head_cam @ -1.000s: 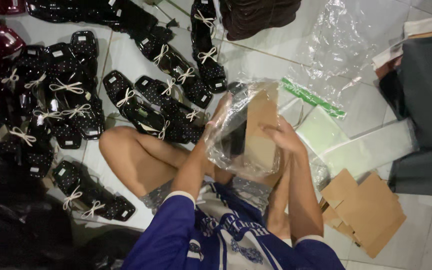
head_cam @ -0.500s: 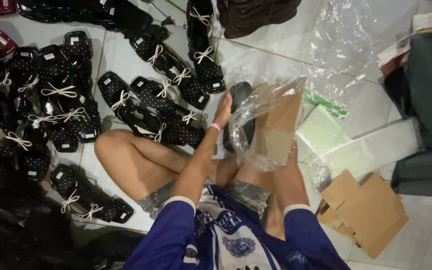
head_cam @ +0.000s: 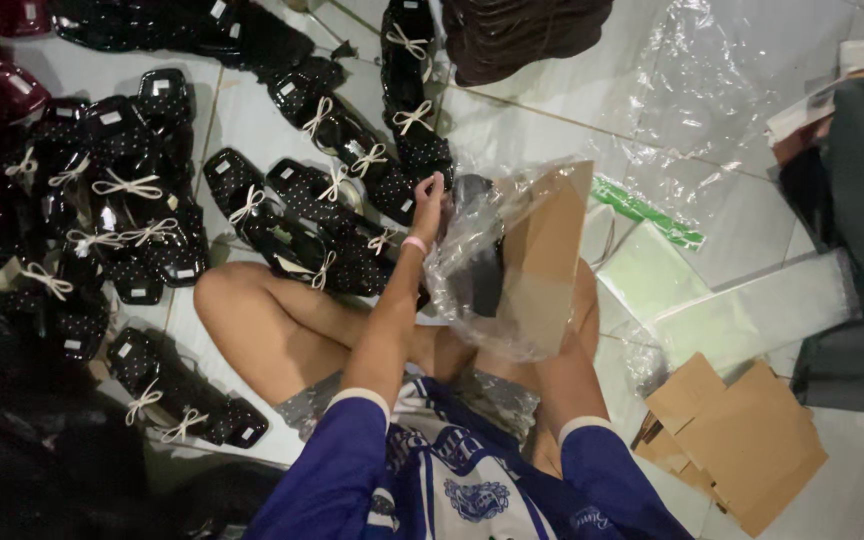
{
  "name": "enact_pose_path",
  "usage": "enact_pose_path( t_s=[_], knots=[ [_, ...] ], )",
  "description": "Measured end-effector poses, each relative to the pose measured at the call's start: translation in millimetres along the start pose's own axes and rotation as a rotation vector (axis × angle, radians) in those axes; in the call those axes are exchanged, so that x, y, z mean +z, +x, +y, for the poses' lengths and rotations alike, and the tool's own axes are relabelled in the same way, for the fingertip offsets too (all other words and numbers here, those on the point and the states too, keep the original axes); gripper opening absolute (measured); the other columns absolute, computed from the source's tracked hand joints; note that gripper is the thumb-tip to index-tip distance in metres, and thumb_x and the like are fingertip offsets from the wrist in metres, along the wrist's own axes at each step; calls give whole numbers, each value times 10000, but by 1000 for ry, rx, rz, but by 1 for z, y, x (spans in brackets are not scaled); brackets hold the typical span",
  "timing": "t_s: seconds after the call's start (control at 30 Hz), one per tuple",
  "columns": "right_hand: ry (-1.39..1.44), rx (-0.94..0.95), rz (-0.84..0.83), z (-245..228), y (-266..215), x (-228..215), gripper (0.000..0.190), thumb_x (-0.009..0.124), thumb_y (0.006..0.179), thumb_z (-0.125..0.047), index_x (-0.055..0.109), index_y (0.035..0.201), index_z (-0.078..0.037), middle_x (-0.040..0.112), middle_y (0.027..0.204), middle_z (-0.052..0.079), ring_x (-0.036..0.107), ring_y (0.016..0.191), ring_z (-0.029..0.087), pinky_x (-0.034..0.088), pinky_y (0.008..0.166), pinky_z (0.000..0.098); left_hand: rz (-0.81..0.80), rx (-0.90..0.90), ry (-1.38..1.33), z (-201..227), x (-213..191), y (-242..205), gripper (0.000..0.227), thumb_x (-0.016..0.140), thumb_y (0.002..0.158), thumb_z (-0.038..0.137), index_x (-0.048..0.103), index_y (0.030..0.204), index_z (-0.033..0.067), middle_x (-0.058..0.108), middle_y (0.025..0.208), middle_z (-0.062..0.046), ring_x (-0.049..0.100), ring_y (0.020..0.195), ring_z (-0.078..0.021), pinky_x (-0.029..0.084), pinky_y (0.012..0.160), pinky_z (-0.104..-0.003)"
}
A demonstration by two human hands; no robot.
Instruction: The person sits on the floor surrounded by black polka-dotted shoes. They pick up a pair of shoes, place them into a clear plastic bag, insert a cardboard insert, and seal the bag. The person repeats this process for multiple pairs of shoes.
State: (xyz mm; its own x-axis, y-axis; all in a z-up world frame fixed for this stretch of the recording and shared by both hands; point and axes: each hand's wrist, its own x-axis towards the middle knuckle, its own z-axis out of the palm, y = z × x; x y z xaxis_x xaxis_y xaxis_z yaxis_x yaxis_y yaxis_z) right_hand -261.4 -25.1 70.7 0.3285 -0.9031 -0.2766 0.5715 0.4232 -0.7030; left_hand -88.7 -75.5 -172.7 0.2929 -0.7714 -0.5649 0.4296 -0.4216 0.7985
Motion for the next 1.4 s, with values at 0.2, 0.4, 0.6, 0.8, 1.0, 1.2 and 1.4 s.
enact_pose_path(
  t_s=[0.2,0.4,0.6,0.8,1.0,1.2,1.4],
  knots=[
    [-19,-14,-8,5,14,5,675,625,960,-281,347,1551,-109,590,1390,137,584,1191,280,489,989,390,46,-21,228,-3,4,6,880,564,954,685,333,1452,-3,576,1179,-140,586,1133,-299,436,1043,-392],
    [-38,-16,14,16,18,-3,680,624,966,-251,333,1564,-114,593,1383,150,589,1171,293,495,975,395,-103,291,242,19,-22,-21,668,478,1031,570,582,1340,-13,670,1285,-133,614,1208,-245,452,1062,-383],
    [-39,-27,54,27,7,-12,686,623,971,-222,318,1577,-120,596,1377,164,594,1151,306,501,960,399,-350,529,273,101,-4,-115,605,336,1114,519,575,1416,53,614,1378,-103,524,1319,-222,343,1179,-352],
    [-47,-56,88,37,-1,-18,695,623,977,-193,303,1590,-125,599,1370,177,599,1131,319,507,945,403,-490,882,635,194,20,-217,777,718,895,529,473,1509,121,408,1509,-205,408,1414,-395,334,1177,-453],
    [-101,-119,147,37,-26,-23,705,622,983,-163,288,1603,-130,601,1363,190,604,1111,332,513,931,408,-612,615,1362,245,27,-245,479,658,842,95,701,1259,327,470,1450,-151,611,1142,-398,534,950,-479],
    [-340,-416,281,11,-58,-11,718,621,988,-134,274,1616,-136,604,1357,203,610,1091,345,519,916,412,-256,1041,1196,249,7,-249,402,639,852,-60,608,1249,-4,577,1301,-129,625,1099,-373,538,914,-442],
    [-1107,-508,115,-50,-46,16,732,620,994,-104,259,1629,-141,607,1350,217,615,1071,358,525,901,417,-273,1058,1250,252,8,-270,513,617,799,-31,604,1311,-52,541,1400,-127,609,1164,-356,547,961,-416]
  ],
)
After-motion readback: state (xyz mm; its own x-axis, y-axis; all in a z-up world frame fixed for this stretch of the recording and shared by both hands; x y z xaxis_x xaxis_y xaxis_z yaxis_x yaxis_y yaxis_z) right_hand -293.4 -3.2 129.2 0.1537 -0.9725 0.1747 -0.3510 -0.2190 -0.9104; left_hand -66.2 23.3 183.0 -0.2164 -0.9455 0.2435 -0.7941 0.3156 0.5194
